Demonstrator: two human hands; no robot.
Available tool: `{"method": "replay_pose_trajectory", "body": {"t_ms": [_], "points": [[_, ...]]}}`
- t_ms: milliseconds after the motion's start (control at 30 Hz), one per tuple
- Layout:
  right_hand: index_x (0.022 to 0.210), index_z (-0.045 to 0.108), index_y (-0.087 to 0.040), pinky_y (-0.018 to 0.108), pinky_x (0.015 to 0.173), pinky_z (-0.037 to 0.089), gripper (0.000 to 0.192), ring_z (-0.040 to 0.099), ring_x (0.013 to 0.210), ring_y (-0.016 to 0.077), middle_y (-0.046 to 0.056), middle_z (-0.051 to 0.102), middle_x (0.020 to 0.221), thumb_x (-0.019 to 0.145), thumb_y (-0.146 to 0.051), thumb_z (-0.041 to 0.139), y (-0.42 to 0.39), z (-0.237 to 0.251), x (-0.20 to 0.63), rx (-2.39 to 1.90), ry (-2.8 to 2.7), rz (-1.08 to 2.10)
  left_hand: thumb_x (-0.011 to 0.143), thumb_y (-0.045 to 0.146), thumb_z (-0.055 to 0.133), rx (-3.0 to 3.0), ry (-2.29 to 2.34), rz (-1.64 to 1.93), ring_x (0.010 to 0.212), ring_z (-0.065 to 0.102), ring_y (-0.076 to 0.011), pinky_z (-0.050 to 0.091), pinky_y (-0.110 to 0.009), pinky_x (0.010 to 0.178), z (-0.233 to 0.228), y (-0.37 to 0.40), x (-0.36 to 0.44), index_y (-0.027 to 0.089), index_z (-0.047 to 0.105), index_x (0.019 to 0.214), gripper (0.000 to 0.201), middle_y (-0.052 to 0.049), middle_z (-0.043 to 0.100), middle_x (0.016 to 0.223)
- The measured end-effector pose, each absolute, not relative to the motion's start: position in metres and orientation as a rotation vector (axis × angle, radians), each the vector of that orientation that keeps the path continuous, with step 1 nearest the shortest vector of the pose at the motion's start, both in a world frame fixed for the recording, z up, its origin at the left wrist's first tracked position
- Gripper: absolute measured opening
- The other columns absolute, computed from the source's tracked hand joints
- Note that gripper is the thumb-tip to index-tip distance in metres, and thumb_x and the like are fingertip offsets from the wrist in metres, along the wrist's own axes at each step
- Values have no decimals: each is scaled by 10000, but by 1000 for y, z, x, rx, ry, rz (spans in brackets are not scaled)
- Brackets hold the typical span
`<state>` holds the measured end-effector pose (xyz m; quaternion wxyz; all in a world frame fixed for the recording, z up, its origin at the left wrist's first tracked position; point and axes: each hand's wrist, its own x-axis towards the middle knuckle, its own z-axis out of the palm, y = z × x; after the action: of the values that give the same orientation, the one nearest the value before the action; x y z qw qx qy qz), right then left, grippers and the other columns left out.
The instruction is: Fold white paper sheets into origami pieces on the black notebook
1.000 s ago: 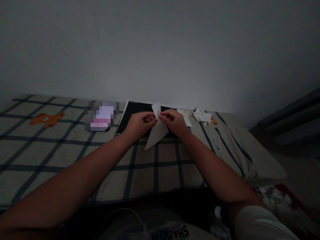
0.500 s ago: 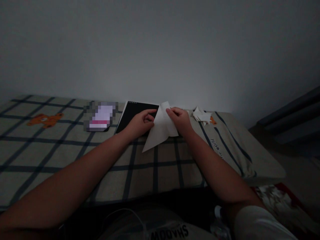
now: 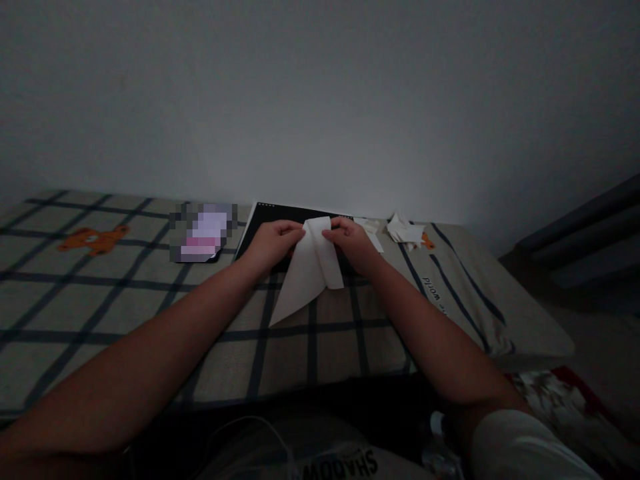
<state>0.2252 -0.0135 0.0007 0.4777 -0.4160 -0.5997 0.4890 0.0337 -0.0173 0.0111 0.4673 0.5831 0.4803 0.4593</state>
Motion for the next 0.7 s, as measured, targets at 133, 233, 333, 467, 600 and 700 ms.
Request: {"method": "replay_pose_trajectory", "body": {"t_ms": [133,233,333,467,600,700], "points": [[808,578,-206,238,535,383,264,486,575,102,-43,544,671,699,-400,719,-13,1,223,-991,-1364,1305,705,343,685,1454,1205,1187,689,591,-156,453,-265,614,12,-16,33,175,729,979,324,-48,708,826],[740,529,-209,230,513,365,297,441,548,92,-54,485,641,688,-428,723,-15,2,221,-998,-1330,1371,713,354,686,1492,1231,1205,755,610,-173,460,-273,655,12,-15,33,176,739,894,259,-60,720,874],[723,498,-216,230,498,350,324,406,528,90,-59,447,622,706,-471,696,-16,2,219,-1016,-1341,1404,717,348,680,1484,1252,1169,702,598,-170,445,-269,611,11,-16,34,176,736,847,223,-55,711,810],[710,483,-217,232,496,343,342,391,522,90,-61,419,608,726,-504,668,-15,-1,219,-1026,-1382,1388,714,359,689,1471,1259,1126,669,583,-160,431,-259,584,10,-16,35,168,729,823,224,-49,698,767],[724,503,-214,234,506,355,319,424,542,93,-56,453,631,721,-485,670,-13,-4,219,-1042,-1402,1359,716,377,691,1499,1260,1133,689,586,-164,433,-262,603,6,-13,35,168,724,802,228,-48,698,774],[816,541,-217,233,524,375,297,467,568,96,-58,504,674,680,-417,714,-12,-4,219,-1019,-1365,1386,713,347,671,1534,1274,1152,674,569,-161,423,-265,600,5,-13,35,167,712,759,190,-41,682,742]]}}
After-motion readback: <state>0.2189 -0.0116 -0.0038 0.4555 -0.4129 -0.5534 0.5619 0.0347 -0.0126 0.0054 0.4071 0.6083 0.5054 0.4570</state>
